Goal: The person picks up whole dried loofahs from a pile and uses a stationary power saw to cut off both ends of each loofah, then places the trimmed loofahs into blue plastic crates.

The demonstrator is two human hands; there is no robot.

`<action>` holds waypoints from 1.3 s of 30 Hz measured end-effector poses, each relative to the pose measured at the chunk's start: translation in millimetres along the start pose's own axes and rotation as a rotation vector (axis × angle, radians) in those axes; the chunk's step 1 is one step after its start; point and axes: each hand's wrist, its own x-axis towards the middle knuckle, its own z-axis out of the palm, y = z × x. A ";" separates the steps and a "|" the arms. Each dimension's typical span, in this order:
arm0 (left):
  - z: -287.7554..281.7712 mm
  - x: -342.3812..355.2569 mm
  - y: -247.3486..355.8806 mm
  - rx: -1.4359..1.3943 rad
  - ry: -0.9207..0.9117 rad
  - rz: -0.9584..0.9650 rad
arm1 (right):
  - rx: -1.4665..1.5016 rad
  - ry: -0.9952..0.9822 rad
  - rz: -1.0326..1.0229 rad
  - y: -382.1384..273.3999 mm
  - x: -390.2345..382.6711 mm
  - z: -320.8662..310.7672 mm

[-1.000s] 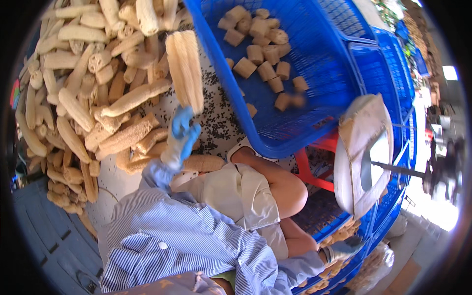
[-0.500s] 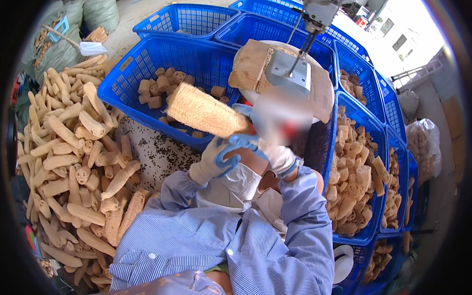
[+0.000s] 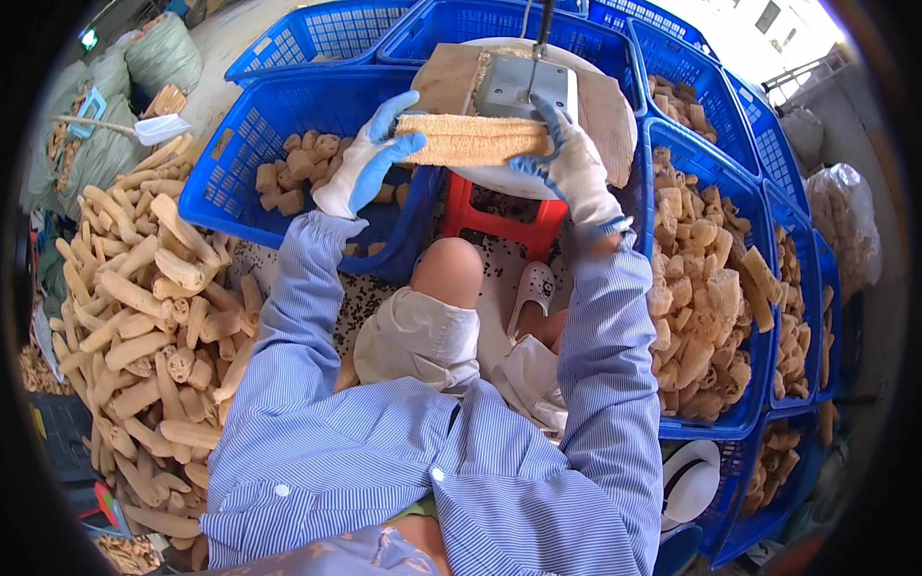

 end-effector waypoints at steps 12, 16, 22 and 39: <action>-11.7 99.5 -69.6 0.025 0.001 -0.068 | 0.255 0.064 0.524 89.8 37.9 22.9; -15.0 118.6 -81.5 0.048 0.010 -0.037 | 0.071 0.078 0.581 94.6 48.3 25.2; -20.0 141.4 -84.1 0.087 -0.017 -0.121 | -0.201 0.131 0.537 96.0 55.6 33.1; -13.0 163.8 -89.7 0.204 0.097 -0.189 | -0.348 0.105 0.579 95.5 73.4 32.8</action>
